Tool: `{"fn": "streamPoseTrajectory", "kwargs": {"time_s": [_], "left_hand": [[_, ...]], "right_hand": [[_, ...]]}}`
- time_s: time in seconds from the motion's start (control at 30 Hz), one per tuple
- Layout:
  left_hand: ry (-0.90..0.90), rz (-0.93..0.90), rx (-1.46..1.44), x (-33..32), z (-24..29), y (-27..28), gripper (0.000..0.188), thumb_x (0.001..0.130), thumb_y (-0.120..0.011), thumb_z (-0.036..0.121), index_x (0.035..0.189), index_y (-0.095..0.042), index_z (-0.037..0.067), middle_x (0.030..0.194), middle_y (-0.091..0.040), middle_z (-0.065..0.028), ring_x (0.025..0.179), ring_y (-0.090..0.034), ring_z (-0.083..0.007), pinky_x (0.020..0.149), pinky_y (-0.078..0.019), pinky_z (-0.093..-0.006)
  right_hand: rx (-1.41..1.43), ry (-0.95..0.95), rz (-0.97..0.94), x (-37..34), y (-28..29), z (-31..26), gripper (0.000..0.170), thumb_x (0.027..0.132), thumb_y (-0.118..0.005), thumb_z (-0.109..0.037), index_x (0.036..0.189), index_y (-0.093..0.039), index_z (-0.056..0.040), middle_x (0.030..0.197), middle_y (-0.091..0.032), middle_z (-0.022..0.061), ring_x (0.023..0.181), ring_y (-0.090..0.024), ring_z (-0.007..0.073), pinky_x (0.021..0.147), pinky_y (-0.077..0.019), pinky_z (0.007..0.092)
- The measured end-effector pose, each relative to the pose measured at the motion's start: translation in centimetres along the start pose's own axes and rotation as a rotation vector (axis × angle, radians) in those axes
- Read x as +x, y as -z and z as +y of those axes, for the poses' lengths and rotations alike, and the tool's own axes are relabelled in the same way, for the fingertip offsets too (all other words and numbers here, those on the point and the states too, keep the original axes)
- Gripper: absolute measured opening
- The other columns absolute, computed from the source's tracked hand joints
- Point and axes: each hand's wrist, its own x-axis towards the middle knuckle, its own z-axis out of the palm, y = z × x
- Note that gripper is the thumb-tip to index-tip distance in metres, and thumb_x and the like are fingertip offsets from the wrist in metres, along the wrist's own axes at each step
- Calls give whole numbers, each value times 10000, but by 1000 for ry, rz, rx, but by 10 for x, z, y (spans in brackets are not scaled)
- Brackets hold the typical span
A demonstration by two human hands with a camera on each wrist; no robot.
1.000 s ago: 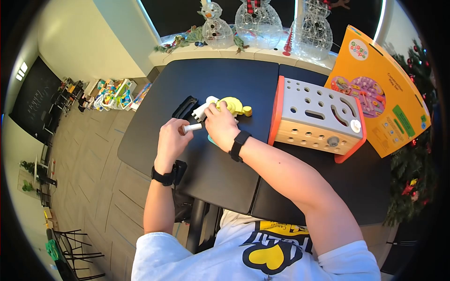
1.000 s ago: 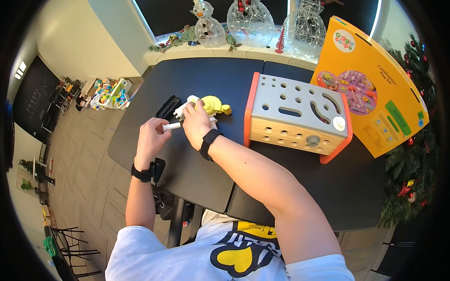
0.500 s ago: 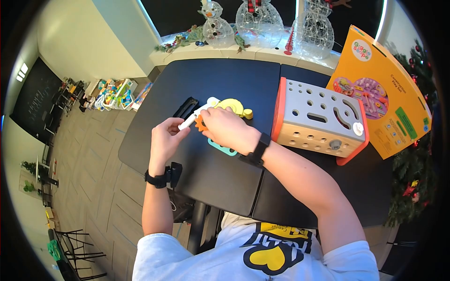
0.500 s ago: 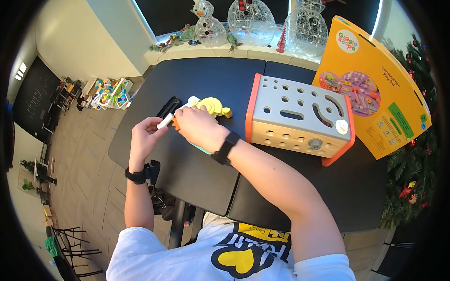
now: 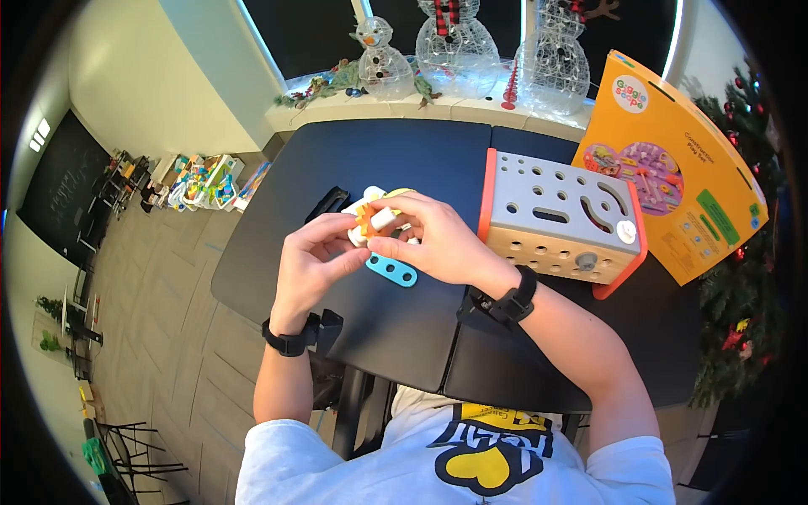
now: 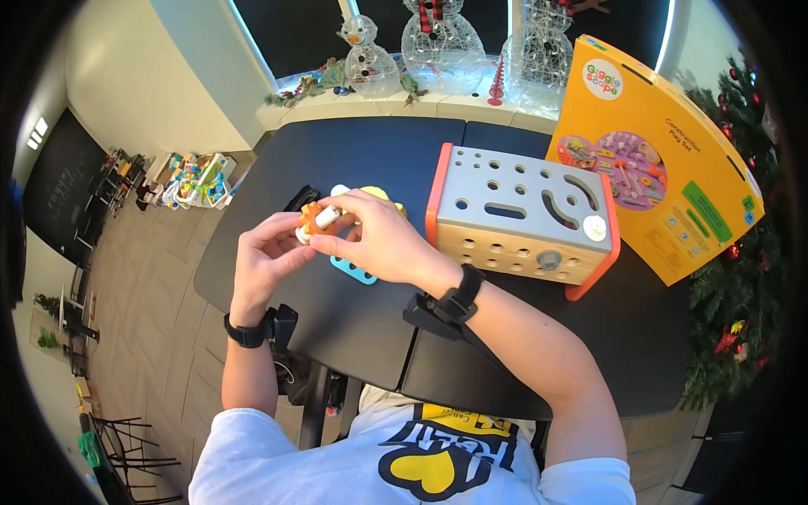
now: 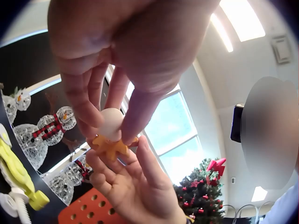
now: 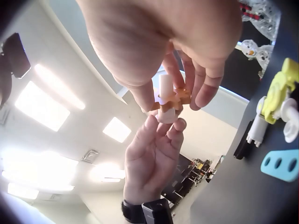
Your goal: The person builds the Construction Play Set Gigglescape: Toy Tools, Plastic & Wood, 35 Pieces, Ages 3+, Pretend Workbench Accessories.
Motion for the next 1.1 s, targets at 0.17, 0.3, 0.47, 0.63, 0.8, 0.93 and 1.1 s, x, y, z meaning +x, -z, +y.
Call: {"fn": "streamPoseTrajectory", "kwargs": {"time_s": [0.17, 0.3, 0.47, 0.63, 0.8, 0.93, 1.1], "left_hand": [[38, -35, -143, 2, 4, -22, 436, 851, -812, -42, 1255, -649, -72, 1222, -648, -140, 988, -703, -194, 851, -602, -326], [-123, -162, 136, 5, 2, -34, 452, 815, -854, 1, 1236, -689, -3, 1223, -660, -119, 992, -689, -193, 803, -584, -320], [-353, -402, 385, 9, 10, -65, 408, 770, -895, 98, 1141, -741, 28, 1122, -697, -110, 1010, -694, -266, 854, -573, -364], [-361, -459, 396, 12, 9, -102, 362, 772, -869, 43, 1108, -737, 21, 1077, -708, -98, 928, -704, -273, 801, -587, -357], [-348, -475, 397, 19, 7, -132, 352, 792, -851, 36, 1120, -725, 16, 1067, -706, -108, 897, -711, -257, 784, -585, -345], [-364, -444, 399, 23, 3, -155, 335, 816, -842, 43, 1122, -711, 7, 1056, -703, -121, 844, -706, -249, 761, -586, -338], [-360, -425, 443, 25, 7, -168, 338, 825, -848, 76, 1118, -703, -8, 1059, -705, -124, 790, -695, -246, 719, -580, -325]], "right_hand": [[504, -194, -7, -30, 3, -5, 552, 938, -815, -298, 1352, -614, 8, 1227, -698, 66, 1090, -676, 153, 923, -535, 284], [636, -333, -31, -61, 15, -10, 496, 945, -806, -294, 1308, -628, -6, 1198, -709, 55, 1067, -642, 110, 880, -488, 276], [625, -434, -14, -101, 30, -3, 361, 986, -753, -321, 1209, -675, -48, 1113, -723, 36, 993, -641, 92, 827, -481, 270], [235, -377, 43, -141, 51, -13, 394, 1031, -685, -327, 1229, -675, 14, 1072, -755, 71, 952, -709, 147, 834, -554, 304], [-398, -173, 153, -164, 70, -21, 410, 911, -801, -213, 1221, -679, 28, 979, -762, 144, 817, -752, 218, 700, -595, 320], [-561, -4, 320, -173, 73, -13, 345, 886, -815, -132, 1158, -686, 34, 920, -746, 135, 706, -729, 229, 637, -575, 314], [-555, -59, 303, -177, 84, -14, 302, 897, -804, -120, 1128, -689, 38, 910, -743, 144, 679, -728, 213, 625, -567, 310]]}}
